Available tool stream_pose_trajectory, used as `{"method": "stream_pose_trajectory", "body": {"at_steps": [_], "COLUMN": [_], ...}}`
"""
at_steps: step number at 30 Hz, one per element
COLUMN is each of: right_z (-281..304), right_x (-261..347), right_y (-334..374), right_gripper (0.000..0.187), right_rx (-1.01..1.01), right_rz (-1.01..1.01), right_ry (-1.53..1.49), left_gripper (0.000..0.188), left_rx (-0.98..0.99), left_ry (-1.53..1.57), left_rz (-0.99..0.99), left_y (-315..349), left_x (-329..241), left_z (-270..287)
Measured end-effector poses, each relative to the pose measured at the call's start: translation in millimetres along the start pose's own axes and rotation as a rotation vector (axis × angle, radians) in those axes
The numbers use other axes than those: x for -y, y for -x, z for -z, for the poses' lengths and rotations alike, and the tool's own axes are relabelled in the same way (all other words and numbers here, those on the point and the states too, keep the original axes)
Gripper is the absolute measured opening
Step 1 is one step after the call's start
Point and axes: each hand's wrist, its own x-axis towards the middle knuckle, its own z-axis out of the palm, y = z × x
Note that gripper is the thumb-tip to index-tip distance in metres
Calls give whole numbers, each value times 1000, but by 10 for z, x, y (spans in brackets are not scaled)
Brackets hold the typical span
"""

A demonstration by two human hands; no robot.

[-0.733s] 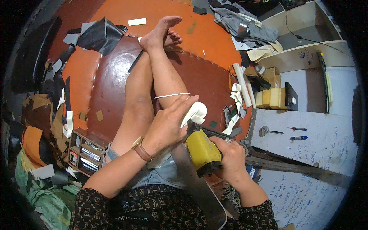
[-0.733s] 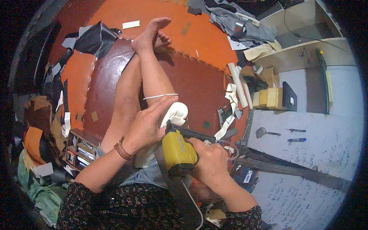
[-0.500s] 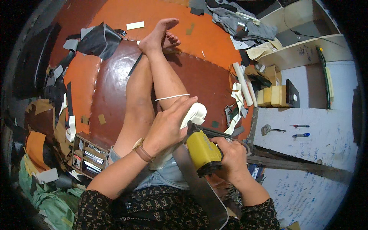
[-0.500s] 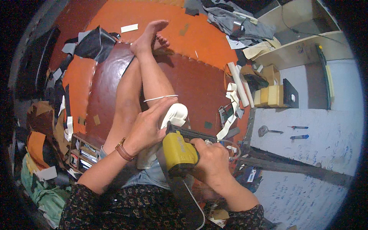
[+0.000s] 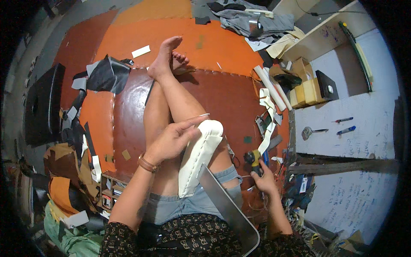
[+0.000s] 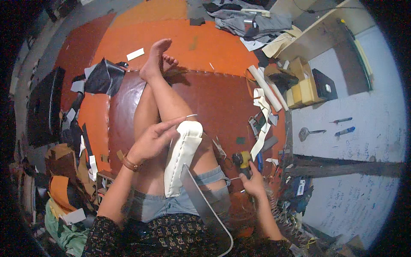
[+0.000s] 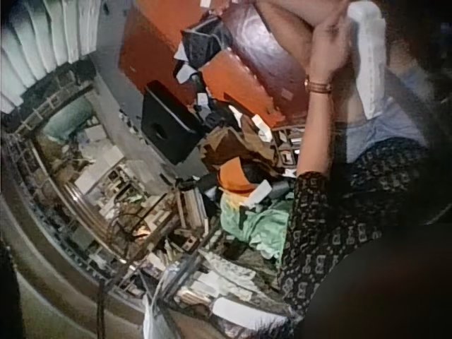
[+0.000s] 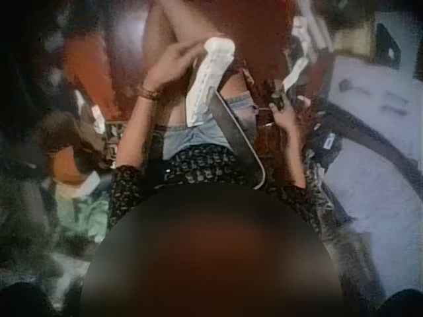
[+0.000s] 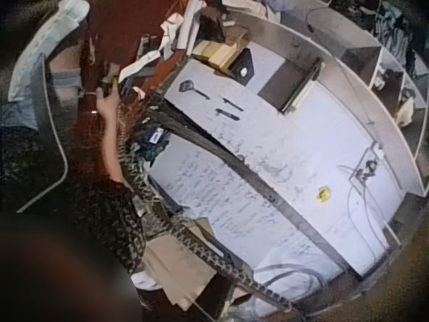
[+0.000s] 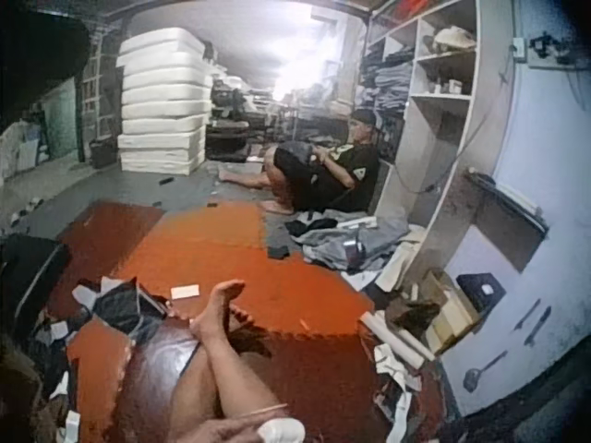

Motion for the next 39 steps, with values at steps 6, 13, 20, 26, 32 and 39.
{"method": "stream_pose_trajectory", "body": {"at_steps": [6, 13, 20, 26, 32, 39], "right_z": [-572, -886, -1098, -1615, -1572, -1539], "right_x": [-962, -1295, -605, -726, -726, -808], "right_y": [366, 465, -457, -836, -838, -949], "right_gripper": [88, 48, 49, 40, 35, 36], "right_rx": [-6, 225, 7, 13, 13, -17], "right_rz": [-196, -247, -74, -139, -26, -60], "right_ry": [377, 582, 367, 404, 523, 550], "left_gripper": [54, 99, 82, 66, 63, 62], "left_rx": [-123, 169, 386, 160, -496, -599], "left_ry": [21, -773, -681, -626, -451, -292], "left_rz": [-41, -322, -424, -414, -356, -174], "left_y": [165, 764, 1097, 1216, 1609, 1747], "left_x": [11, -788, -855, -778, -565, -439], "left_z": [-74, -591, -1441, -1353, -1080, -944]}}
